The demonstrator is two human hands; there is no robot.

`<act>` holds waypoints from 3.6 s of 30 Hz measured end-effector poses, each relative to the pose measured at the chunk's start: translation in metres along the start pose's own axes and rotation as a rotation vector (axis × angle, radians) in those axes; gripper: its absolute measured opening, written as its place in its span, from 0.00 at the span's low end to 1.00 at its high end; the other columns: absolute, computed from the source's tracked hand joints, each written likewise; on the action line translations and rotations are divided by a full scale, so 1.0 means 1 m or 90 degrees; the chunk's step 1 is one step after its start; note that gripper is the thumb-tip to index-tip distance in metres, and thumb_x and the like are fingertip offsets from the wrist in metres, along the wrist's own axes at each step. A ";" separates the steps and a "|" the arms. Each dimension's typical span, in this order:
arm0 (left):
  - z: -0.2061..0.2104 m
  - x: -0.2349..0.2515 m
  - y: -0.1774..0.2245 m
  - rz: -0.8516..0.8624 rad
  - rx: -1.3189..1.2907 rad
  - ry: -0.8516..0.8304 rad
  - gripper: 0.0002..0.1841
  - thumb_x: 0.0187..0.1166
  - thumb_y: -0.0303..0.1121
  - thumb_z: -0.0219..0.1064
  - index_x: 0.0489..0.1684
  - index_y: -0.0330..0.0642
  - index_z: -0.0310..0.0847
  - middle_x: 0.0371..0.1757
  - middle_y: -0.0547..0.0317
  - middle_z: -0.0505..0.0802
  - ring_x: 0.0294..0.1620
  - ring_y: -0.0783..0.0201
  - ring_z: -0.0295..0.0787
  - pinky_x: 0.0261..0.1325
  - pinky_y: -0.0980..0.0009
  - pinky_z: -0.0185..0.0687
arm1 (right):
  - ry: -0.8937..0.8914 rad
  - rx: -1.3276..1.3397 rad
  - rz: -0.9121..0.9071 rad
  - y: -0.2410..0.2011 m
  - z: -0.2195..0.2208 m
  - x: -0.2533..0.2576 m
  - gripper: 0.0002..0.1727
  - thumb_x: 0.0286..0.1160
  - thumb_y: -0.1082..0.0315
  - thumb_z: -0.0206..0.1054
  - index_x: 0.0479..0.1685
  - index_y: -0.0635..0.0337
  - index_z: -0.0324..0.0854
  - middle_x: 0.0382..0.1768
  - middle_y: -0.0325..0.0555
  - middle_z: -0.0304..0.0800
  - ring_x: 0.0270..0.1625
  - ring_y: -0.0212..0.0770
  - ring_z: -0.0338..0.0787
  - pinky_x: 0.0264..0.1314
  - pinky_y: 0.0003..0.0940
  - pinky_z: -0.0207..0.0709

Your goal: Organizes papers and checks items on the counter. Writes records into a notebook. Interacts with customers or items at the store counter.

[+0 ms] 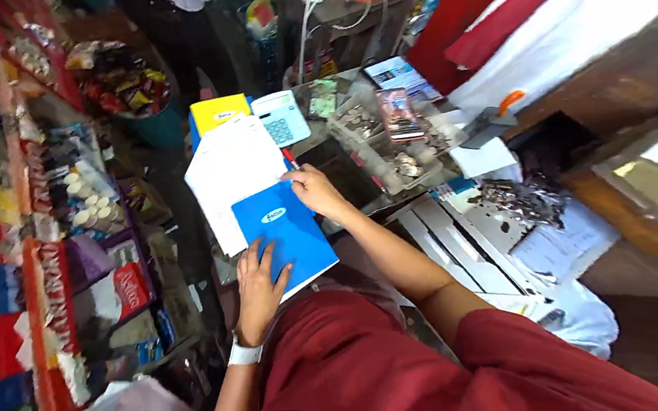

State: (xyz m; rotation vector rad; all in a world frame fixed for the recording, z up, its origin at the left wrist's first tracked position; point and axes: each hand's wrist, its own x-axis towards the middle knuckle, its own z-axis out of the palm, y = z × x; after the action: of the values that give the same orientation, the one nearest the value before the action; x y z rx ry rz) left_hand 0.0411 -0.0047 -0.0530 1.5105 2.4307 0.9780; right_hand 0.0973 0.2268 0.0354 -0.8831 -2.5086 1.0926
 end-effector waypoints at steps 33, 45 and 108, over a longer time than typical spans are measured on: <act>0.001 0.001 -0.004 0.001 0.029 0.027 0.35 0.75 0.61 0.58 0.65 0.38 0.87 0.74 0.31 0.82 0.72 0.29 0.77 0.71 0.31 0.65 | 0.211 0.202 -0.153 0.060 0.054 -0.015 0.19 0.87 0.66 0.59 0.62 0.72 0.84 0.57 0.62 0.89 0.63 0.50 0.87 0.72 0.40 0.77; 0.001 0.001 -0.004 0.000 0.029 0.031 0.35 0.76 0.62 0.57 0.65 0.39 0.87 0.73 0.32 0.82 0.71 0.30 0.77 0.71 0.33 0.65 | 0.222 0.192 -0.160 0.061 0.057 -0.016 0.19 0.87 0.65 0.59 0.62 0.71 0.84 0.55 0.61 0.89 0.62 0.50 0.88 0.71 0.41 0.77; 0.004 0.001 -0.004 0.007 0.030 0.049 0.34 0.75 0.60 0.58 0.63 0.38 0.88 0.72 0.32 0.83 0.70 0.29 0.79 0.70 0.33 0.66 | 0.214 0.168 -0.157 0.060 0.056 -0.016 0.19 0.87 0.65 0.58 0.62 0.71 0.84 0.55 0.61 0.90 0.63 0.49 0.88 0.71 0.38 0.77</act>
State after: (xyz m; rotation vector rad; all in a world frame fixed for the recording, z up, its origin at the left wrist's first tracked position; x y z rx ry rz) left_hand 0.0392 -0.0037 -0.0580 1.5297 2.5170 1.0059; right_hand 0.1101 0.2167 -0.0466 -0.6053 -2.0756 1.0617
